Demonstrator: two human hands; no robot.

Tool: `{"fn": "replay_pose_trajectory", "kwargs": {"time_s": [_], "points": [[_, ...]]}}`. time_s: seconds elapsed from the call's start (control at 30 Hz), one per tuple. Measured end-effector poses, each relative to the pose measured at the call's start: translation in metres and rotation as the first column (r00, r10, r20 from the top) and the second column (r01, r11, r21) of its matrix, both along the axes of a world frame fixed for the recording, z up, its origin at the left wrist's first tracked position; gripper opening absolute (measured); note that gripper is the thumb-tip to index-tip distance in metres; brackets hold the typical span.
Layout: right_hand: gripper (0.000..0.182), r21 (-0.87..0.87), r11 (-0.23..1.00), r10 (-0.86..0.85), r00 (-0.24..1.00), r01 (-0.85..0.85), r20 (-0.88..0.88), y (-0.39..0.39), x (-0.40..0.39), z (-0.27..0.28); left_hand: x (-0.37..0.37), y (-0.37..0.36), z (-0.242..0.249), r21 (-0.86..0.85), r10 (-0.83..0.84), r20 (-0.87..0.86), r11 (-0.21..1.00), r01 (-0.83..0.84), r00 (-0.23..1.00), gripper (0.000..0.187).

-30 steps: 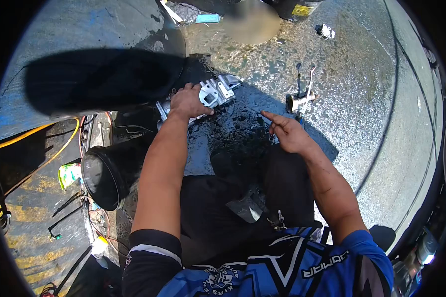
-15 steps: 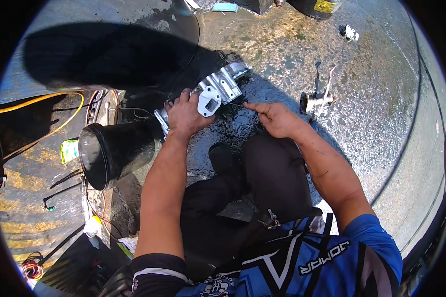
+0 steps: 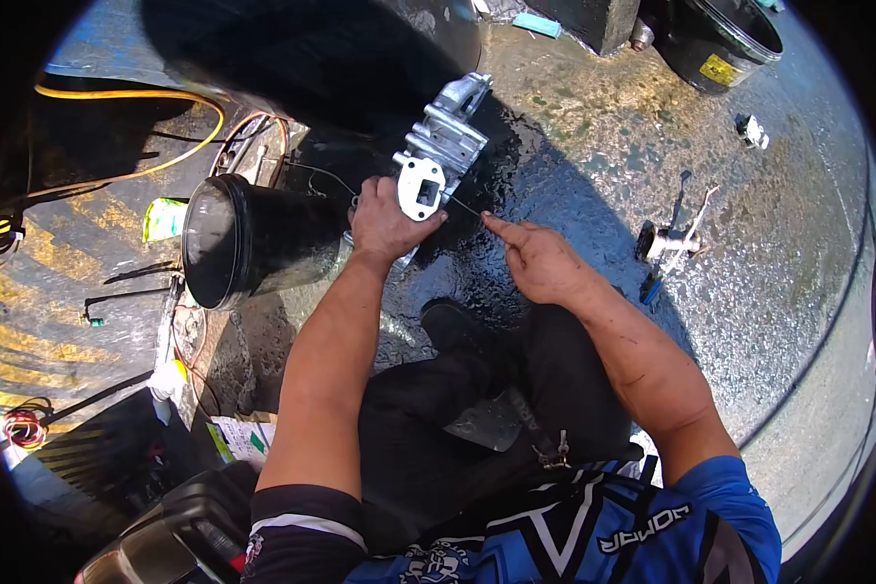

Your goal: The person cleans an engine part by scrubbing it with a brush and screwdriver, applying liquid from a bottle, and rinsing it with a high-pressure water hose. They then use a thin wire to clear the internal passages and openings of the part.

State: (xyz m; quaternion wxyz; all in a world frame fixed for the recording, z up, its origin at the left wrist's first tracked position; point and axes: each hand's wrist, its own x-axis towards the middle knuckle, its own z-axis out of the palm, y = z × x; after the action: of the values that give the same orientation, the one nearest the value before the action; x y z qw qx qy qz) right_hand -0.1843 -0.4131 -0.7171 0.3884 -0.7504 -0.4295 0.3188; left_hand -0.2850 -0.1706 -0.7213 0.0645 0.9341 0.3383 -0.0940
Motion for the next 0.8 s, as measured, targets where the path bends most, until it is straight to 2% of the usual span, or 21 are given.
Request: {"fn": "replay_pose_trajectory", "kwargs": {"time_s": [0.07, 0.17, 0.3, 0.4, 0.47, 0.57, 0.67, 0.8], "points": [[0.054, -0.075, 0.997, -0.014, 0.999, 0.011, -0.034, -0.004, -0.001, 0.012, 0.006, -0.005, 0.001, -0.001, 0.011, -0.009, 1.0, -0.011, 1.0, 0.089], [0.051, 0.051, 0.995, -0.087, 0.995, 0.088, -0.04, 0.001, -0.008, -0.014, 0.005, -0.009, 0.005, -0.012, 0.004, -0.029, 1.0, -0.004, 1.0, 0.089], [0.05, 0.046, 0.987, -0.149, 0.986, 0.152, -0.076, 0.026, -0.024, -0.027, 0.004, 0.006, 0.01, -0.037, -0.05, -0.089, 0.998, 0.047, 0.995, 0.096], [0.048, 0.039, 0.975, -0.214, 0.97, 0.22, -0.112, 0.033, -0.04, -0.032, -0.002, 0.01, 0.008, -0.024, -0.085, 0.031, 0.996, 0.086, 0.996, 0.099], [0.046, 0.073, 0.973, -0.209, 0.967, 0.221, -0.146, 0.033, -0.053, -0.038, -0.003, 0.008, 0.012, -0.051, -0.057, -0.013, 0.997, 0.056, 0.998, 0.099], [0.042, -0.013, 0.977, -0.208, 0.928, 0.215, -0.31, 0.044, -0.056, -0.04, -0.001, 0.004, 0.016, -0.052, -0.035, -0.031, 0.998, 0.033, 0.999, 0.099], [0.04, 0.157, 0.915, -0.309, 0.896, 0.371, -0.318, 0.048, -0.066, -0.052, 0.008, 0.001, 0.021, -0.055, -0.023, -0.037, 0.998, 0.021, 0.999, 0.099], [0.04, 0.014, 0.888, -0.394, 0.775, 0.46, -0.495, 0.05, -0.066, -0.052, 0.017, -0.006, 0.019, -0.035, -0.018, -0.05, 0.999, 0.016, 0.999, 0.094]]}}
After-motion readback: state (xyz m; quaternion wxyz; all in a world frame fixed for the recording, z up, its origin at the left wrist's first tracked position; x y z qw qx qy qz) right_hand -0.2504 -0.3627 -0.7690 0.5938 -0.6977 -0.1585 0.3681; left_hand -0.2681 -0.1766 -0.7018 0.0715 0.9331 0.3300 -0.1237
